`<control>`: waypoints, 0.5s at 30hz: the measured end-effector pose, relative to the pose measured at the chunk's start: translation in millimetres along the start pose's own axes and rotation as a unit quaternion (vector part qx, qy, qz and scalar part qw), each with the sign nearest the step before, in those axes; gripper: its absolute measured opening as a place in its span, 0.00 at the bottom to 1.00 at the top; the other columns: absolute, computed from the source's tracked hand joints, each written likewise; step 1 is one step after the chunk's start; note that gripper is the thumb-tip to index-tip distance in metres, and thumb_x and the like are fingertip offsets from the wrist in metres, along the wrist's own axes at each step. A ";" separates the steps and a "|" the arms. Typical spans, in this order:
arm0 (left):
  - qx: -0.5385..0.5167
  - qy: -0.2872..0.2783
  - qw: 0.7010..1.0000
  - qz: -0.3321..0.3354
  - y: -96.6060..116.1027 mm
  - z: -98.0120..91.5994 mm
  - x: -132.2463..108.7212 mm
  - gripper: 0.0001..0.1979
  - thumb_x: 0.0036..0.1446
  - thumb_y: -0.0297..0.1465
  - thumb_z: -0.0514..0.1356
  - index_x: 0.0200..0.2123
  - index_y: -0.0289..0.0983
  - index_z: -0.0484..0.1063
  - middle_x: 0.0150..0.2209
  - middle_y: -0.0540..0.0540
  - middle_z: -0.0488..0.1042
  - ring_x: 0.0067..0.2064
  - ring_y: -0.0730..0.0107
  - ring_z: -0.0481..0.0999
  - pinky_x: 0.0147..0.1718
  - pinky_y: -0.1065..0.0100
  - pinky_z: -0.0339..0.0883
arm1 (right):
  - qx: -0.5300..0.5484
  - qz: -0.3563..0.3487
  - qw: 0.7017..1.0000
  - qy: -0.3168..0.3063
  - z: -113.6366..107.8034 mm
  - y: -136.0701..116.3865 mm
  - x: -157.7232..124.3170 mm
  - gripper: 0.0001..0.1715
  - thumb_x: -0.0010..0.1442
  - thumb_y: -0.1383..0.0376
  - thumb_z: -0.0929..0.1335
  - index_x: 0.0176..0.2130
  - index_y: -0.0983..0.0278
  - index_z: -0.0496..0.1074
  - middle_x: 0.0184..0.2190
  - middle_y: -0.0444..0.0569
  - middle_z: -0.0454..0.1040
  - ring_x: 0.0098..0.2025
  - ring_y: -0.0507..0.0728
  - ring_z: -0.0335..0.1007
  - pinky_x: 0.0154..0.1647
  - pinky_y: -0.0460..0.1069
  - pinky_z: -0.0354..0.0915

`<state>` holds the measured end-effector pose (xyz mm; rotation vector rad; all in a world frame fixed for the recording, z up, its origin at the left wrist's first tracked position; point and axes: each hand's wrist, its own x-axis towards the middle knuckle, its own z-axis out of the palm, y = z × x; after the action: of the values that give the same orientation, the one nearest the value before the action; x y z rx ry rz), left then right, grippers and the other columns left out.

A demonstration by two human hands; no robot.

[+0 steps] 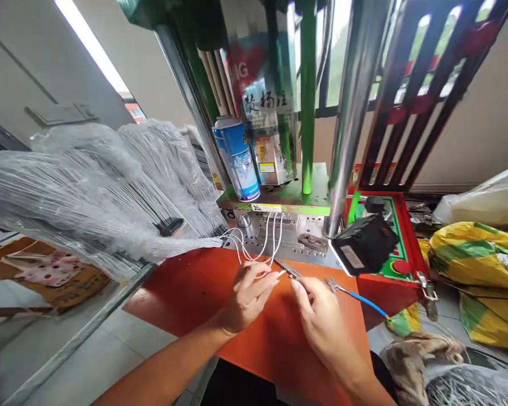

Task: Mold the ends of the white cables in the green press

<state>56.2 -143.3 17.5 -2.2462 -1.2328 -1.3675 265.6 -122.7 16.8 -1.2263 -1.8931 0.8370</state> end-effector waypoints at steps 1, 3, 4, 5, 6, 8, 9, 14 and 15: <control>0.018 0.004 1.000 0.009 -5.5 4.1 4.9 0.13 0.65 0.25 0.62 0.51 0.42 0.78 0.44 0.44 0.78 0.47 0.64 0.75 0.49 0.59 0.73 | 0.094 0.024 0.995 -0.027 7.3 -9.6 7.0 0.27 0.70 0.43 0.61 0.34 0.59 0.72 0.32 0.49 0.72 0.36 0.59 0.66 0.40 0.52 0.64; 0.038 -0.009 0.999 0.007 -19.5 14.1 16.6 0.12 0.67 0.26 0.60 0.51 0.42 0.78 0.47 0.43 0.78 0.48 0.63 0.75 0.50 0.58 0.73 | 0.230 0.071 0.970 -0.039 21.0 -24.4 26.1 0.28 0.65 0.40 0.65 0.31 0.60 0.72 0.30 0.47 0.70 0.33 0.57 0.64 0.35 0.50 0.63; 0.040 -0.023 0.999 0.000 -27.9 19.2 22.6 0.13 0.68 0.27 0.59 0.52 0.42 0.78 0.48 0.43 0.78 0.49 0.62 0.75 0.50 0.58 0.73 | 0.273 0.088 0.957 -0.029 26.5 -28.6 37.8 0.29 0.62 0.39 0.68 0.31 0.61 0.72 0.30 0.47 0.70 0.33 0.56 0.64 0.34 0.50 0.63; 0.038 -0.041 0.998 -0.008 -36.9 23.8 28.3 0.14 0.69 0.28 0.57 0.54 0.42 0.77 0.50 0.42 0.78 0.50 0.61 0.75 0.51 0.57 0.73 | 0.291 0.100 0.951 -0.015 30.6 -30.8 50.5 0.30 0.60 0.38 0.69 0.32 0.61 0.72 0.30 0.47 0.71 0.32 0.56 0.64 0.33 0.49 0.63; 0.034 -0.060 0.997 -0.014 -46.4 27.7 33.6 0.15 0.70 0.29 0.56 0.56 0.42 0.76 0.52 0.42 0.77 0.52 0.60 0.75 0.53 0.56 0.73 | 0.285 0.106 0.953 -0.003 33.4 -31.3 63.8 0.31 0.59 0.37 0.68 0.33 0.62 0.72 0.31 0.48 0.72 0.32 0.55 0.65 0.33 0.49 0.64; 0.021 -0.097 0.995 -0.015 -66.1 33.2 42.1 0.19 0.71 0.30 0.55 0.62 0.40 0.71 0.57 0.40 0.75 0.57 0.58 0.73 0.57 0.54 0.71 | 0.218 0.107 0.970 0.011 35.1 -29.4 90.8 0.37 0.59 0.33 0.64 0.37 0.63 0.73 0.33 0.51 0.74 0.32 0.56 0.67 0.33 0.50 0.66; 0.013 -0.111 0.994 -0.012 -75.9 34.9 45.5 0.20 0.71 0.31 0.54 0.64 0.39 0.68 0.60 0.39 0.73 0.60 0.57 0.72 0.59 0.54 0.70 | 0.172 0.101 0.980 0.014 34.5 -27.7 104.1 0.40 0.60 0.31 0.62 0.38 0.64 0.73 0.33 0.52 0.74 0.32 0.56 0.68 0.33 0.50 0.67; 0.010 -0.140 0.990 -0.014 -116.2 39.5 56.5 0.25 0.72 0.35 0.53 0.68 0.36 0.61 0.66 0.38 0.68 0.67 0.58 0.65 0.67 0.54 0.62 | -0.102 0.083 0.990 0.047 27.1 -17.1 160.0 0.41 0.65 0.35 0.57 0.33 0.67 0.75 0.27 0.57 0.74 0.28 0.58 0.68 0.29 0.51 0.65; 0.020 -0.147 0.989 -0.015 -121.2 40.4 57.9 0.24 0.73 0.35 0.53 0.68 0.35 0.62 0.66 0.38 0.67 0.68 0.58 0.65 0.68 0.53 0.60 | -0.175 0.079 0.979 0.064 26.6 -14.9 167.9 0.38 0.66 0.39 0.58 0.34 0.68 0.76 0.28 0.59 0.74 0.29 0.59 0.69 0.31 0.52 0.65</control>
<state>1.4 -14.2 17.5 -2.4738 -1.3756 -1.0361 187.9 25.2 51.8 -1.6195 -1.9079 0.4999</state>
